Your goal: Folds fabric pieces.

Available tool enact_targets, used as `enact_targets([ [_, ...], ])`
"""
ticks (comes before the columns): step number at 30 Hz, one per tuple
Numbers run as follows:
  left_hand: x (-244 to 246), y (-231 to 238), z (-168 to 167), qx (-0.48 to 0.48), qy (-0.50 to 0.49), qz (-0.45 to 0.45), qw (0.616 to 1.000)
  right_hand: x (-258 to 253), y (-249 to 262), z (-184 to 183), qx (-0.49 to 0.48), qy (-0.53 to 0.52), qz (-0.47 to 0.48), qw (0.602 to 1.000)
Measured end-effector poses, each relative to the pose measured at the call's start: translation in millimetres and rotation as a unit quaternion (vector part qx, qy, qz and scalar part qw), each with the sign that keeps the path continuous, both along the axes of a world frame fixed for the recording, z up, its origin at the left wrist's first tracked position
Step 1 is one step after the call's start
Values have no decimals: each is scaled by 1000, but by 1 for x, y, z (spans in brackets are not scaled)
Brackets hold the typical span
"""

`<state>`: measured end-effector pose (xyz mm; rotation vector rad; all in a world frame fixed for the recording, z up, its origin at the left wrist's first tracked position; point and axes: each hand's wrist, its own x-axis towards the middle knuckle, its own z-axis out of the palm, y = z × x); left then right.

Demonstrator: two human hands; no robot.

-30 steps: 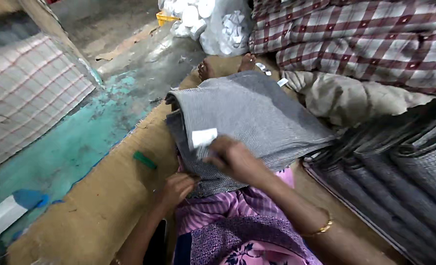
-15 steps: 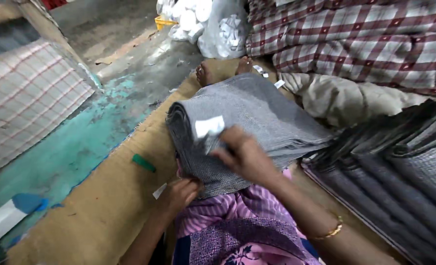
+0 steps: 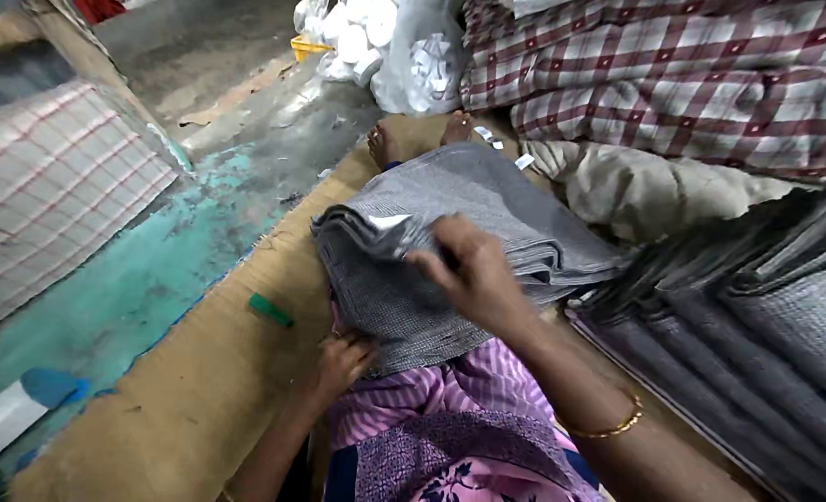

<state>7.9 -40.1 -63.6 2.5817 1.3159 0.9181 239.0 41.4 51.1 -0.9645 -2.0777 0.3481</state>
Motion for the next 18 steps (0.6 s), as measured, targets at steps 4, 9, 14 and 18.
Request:
enact_targets([
  [4,3,4,1,-17,-37,8,999,-10,-28,-92,-47,-155,77,984],
  [9,4,2,5,-59,-58,34,996,-5,-25,-96,-66,-135,116,982],
  [14,1,0,8,-42,-27,19,999,-2,2,-3,-29,-4,-4,1000],
  [18,3,7,7,-18,-23,11,1000,-9,-12,-58,-1,-117,49,992],
])
